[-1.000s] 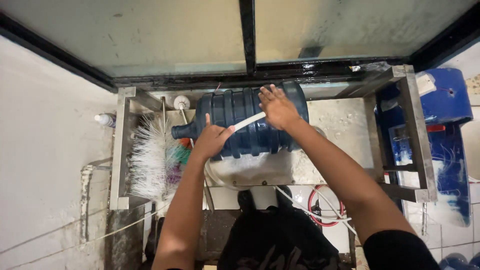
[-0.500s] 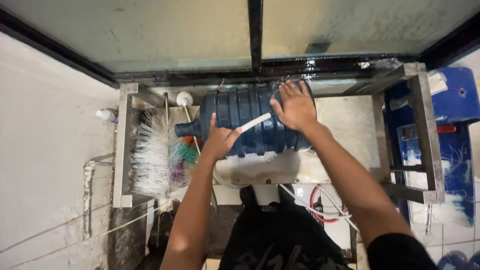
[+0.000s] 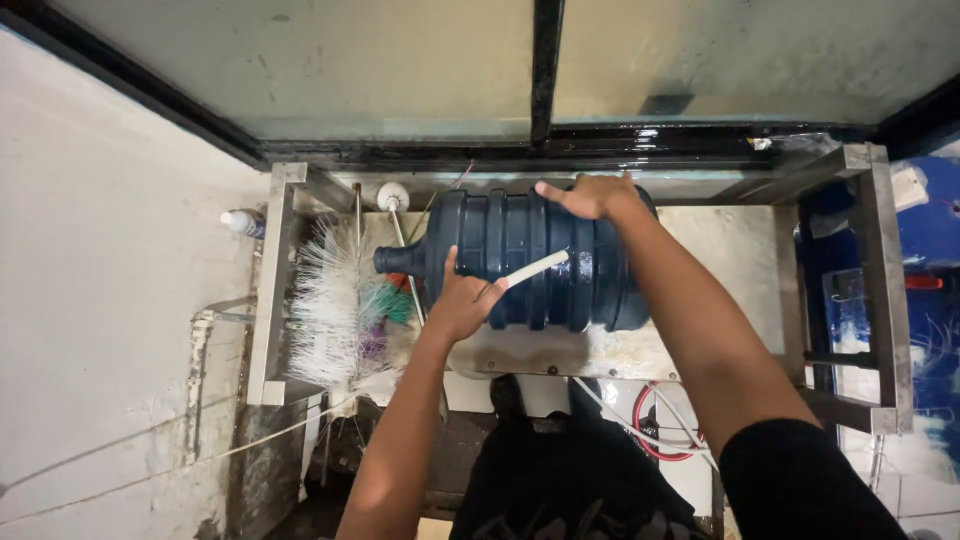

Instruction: The person removes a cap from a large water jug by hand, uses a long-handled brush to clean the exterior, and then places the jug onto a motorized cleaning station to scrub the exterior and interior before moving it to a storage area.

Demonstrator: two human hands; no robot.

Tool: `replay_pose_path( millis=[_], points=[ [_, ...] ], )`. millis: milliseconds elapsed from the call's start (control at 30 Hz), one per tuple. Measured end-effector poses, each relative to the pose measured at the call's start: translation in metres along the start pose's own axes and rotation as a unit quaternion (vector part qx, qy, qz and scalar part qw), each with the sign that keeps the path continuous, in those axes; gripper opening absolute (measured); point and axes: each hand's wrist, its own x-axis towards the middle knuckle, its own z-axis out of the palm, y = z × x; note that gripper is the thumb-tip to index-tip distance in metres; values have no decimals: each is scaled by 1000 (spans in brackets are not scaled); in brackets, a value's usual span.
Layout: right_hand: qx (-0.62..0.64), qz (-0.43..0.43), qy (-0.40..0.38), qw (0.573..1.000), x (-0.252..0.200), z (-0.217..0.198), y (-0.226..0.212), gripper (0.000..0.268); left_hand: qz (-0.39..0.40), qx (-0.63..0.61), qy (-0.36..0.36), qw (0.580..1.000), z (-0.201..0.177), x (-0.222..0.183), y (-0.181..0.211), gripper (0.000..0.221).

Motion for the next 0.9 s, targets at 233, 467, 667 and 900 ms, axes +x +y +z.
replay_pose_path(
  millis=[233, 467, 667, 900],
  points=[
    [51, -214, 241, 945, -48, 67, 46, 65, 6, -27, 36, 999, -1, 12, -9, 61],
    [-3, -60, 220, 974, -63, 50, 4, 63, -5, -74, 16, 997, -2, 15, -20, 62],
    [77, 0, 243, 967, 11, 52, -7, 38, 0, -100, 40, 994, -1, 20, -26, 63],
    [-3, -68, 120, 990, 37, 41, 1, 39, 4, -137, 54, 989, -6, 20, -23, 66]
  ],
)
